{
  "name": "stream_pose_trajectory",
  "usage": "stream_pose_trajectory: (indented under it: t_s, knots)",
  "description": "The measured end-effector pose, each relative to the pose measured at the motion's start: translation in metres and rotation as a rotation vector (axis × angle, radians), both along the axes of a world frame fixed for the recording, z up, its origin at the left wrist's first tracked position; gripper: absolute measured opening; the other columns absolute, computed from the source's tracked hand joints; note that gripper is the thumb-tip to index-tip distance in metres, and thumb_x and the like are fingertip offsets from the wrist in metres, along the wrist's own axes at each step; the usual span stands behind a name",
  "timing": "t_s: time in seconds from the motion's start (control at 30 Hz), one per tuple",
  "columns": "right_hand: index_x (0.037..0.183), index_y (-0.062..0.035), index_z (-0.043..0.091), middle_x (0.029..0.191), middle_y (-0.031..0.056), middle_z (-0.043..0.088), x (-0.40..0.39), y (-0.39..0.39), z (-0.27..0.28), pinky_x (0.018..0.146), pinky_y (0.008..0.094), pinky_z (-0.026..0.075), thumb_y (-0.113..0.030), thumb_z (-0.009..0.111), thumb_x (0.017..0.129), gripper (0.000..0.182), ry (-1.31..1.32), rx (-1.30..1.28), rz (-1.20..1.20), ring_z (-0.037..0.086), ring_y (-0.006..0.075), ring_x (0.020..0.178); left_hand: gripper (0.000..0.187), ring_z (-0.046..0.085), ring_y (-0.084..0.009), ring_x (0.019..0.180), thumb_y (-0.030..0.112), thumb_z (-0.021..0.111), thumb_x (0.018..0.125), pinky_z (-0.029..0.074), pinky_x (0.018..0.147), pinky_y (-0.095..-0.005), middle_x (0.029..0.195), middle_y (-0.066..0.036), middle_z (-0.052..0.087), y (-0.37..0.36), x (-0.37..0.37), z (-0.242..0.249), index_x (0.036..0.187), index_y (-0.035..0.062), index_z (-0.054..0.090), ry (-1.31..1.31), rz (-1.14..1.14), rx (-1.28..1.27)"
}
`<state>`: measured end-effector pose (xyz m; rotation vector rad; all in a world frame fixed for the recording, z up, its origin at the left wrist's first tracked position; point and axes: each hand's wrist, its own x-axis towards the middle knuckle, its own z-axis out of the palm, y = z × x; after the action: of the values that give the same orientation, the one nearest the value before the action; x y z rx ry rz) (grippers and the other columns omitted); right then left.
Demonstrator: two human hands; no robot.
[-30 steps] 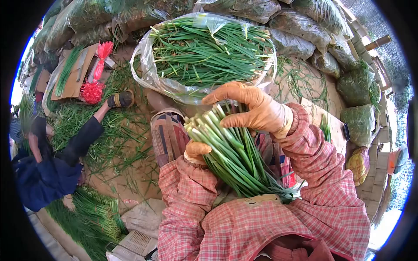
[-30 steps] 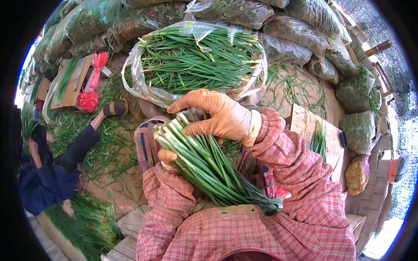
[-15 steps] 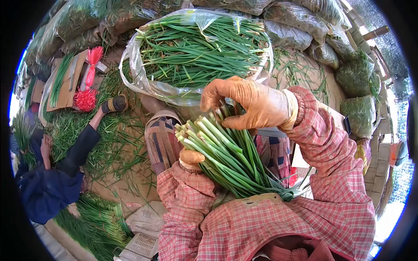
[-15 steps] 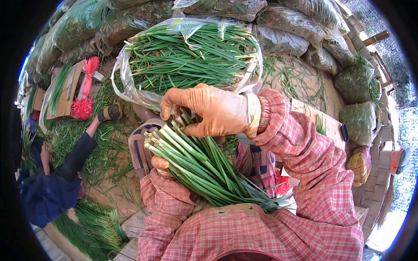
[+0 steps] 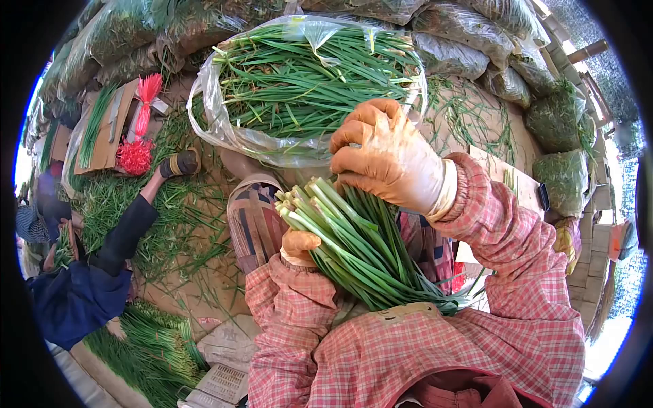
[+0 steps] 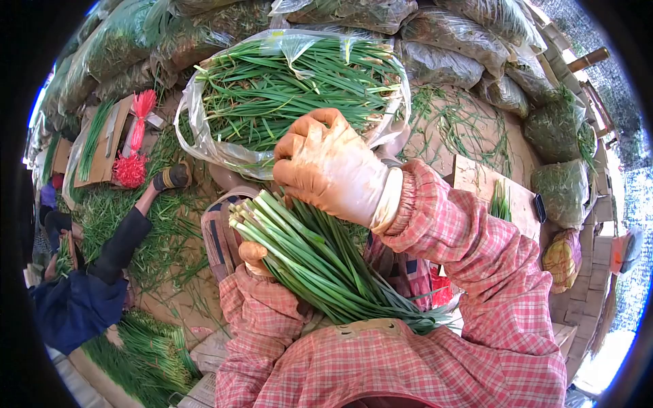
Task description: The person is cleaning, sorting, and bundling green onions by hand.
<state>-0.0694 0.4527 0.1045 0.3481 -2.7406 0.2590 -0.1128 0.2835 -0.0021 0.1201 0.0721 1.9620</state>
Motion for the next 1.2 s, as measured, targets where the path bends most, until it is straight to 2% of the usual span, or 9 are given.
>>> stream_pose_trajectory:
  t_s: [0.3, 0.47, 0.7, 0.8, 0.87, 0.9, 0.93, 1.03, 1.2]
  knots:
    - [0.072, -0.0108, 0.054, 0.093, -0.0002, 0.054, 0.015, -0.010, -0.011, 0.084, 0.0420, 0.038, -0.015, 0.063, 0.055, 0.019, 0.194, -0.006, 0.006, 0.049, 0.0212, 0.092, 0.080, 0.050, -0.0302, 0.107, 0.013, 0.062, 0.057, 0.041, 0.093, -0.0413, 0.119, -0.017, 0.046, -0.004, -0.005, -0.005, 0.130, -0.0005, 0.029, 0.042, -0.032, -0.046]
    - [0.074, -0.0055, 0.051, 0.096, 0.0101, 0.054, 0.052, 0.006, 0.000, 0.082, 0.0341, 0.040, 0.001, 0.055, 0.071, 0.008, -0.158, -0.903, 0.043, 0.050, 0.0221, 0.090, 0.092, 0.045, -0.0361, 0.112, 0.020, 0.065, 0.056, 0.039, 0.094, -0.0453, 0.125, -0.021, 0.041, 0.010, -0.002, 0.019, 0.134, 0.0005, 0.022, 0.141, -0.062, 0.022]
    - [0.066, -0.0065, 0.040, 0.090, 0.0139, 0.049, 0.084, 0.051, 0.035, 0.079, 0.0326, 0.042, -0.018, 0.054, 0.078, 0.021, 0.210, -1.778, 0.169, 0.049, 0.0215, 0.080, 0.088, 0.043, -0.0420, 0.112, 0.034, 0.068, 0.061, 0.041, 0.090, -0.0514, 0.120, -0.025, 0.044, 0.015, 0.003, 0.015, 0.131, -0.0015, 0.028, 0.164, 0.017, 0.033]
    - [0.075, -0.0048, 0.049, 0.087, 0.0114, 0.051, 0.100, 0.091, 0.026, 0.079, 0.0343, 0.040, -0.022, 0.060, 0.074, 0.020, -0.188, -1.211, -0.181, 0.048, 0.0221, 0.086, 0.083, 0.052, -0.0387, 0.101, 0.033, 0.067, 0.063, 0.044, 0.089, -0.0480, 0.100, -0.018, 0.056, 0.015, -0.001, 0.016, 0.128, -0.0033, 0.031, 0.190, 0.039, -0.030]
    - [0.091, -0.0039, 0.055, 0.098, 0.0163, 0.055, 0.079, 0.101, 0.013, 0.083, 0.0379, 0.038, -0.030, 0.062, 0.074, 0.032, -0.798, 0.092, -0.541, 0.050, 0.0290, 0.097, 0.079, 0.051, -0.0384, 0.102, 0.027, 0.067, 0.062, 0.045, 0.086, -0.0461, 0.099, -0.018, 0.056, 0.015, -0.001, 0.014, 0.126, -0.0044, 0.033, 0.144, 0.021, -0.028]
    - [0.101, -0.0049, 0.056, 0.104, 0.0174, 0.054, 0.067, 0.081, 0.020, 0.083, 0.0411, 0.040, -0.037, 0.061, 0.074, 0.042, -0.738, 0.433, -0.495, 0.050, 0.0333, 0.098, 0.077, 0.050, -0.0383, 0.102, 0.024, 0.067, 0.061, 0.046, 0.085, -0.0452, 0.098, -0.018, 0.056, 0.016, -0.001, 0.013, 0.125, -0.0050, 0.034, 0.124, 0.002, -0.028]
    - [0.105, -0.0030, 0.056, 0.095, 0.0155, 0.058, 0.058, 0.089, 0.006, 0.083, 0.0392, 0.042, -0.044, 0.058, 0.077, 0.050, -0.329, 0.337, -0.282, 0.054, 0.0308, 0.091, 0.073, 0.051, -0.0365, 0.099, 0.024, 0.066, 0.062, 0.043, 0.088, -0.0453, 0.097, -0.016, 0.056, 0.019, -0.003, 0.013, 0.122, -0.0057, 0.038, 0.192, 0.017, 0.000]
    - [0.117, -0.0003, 0.049, 0.118, 0.0184, 0.051, -0.022, 0.050, 0.034, 0.094, 0.0357, 0.037, -0.046, 0.046, 0.086, 0.055, -0.342, -0.575, 0.284, 0.048, 0.0292, 0.112, 0.071, 0.057, -0.0354, 0.086, 0.034, 0.065, 0.059, 0.031, 0.099, -0.0475, 0.088, -0.014, 0.055, 0.023, 0.003, 0.018, 0.116, -0.0033, 0.043, 0.261, 0.065, -0.056]
    - [0.113, 0.0013, 0.051, 0.105, 0.0180, 0.059, -0.088, -0.015, 0.021, 0.084, 0.0351, 0.044, -0.042, 0.043, 0.089, 0.051, -0.762, -0.628, 0.497, 0.056, 0.0262, 0.100, 0.073, 0.054, -0.0330, 0.090, 0.036, 0.065, 0.059, 0.038, 0.093, -0.0453, 0.090, -0.015, 0.055, 0.021, -0.004, 0.015, 0.115, -0.0037, 0.043, 0.319, 0.068, -0.035]
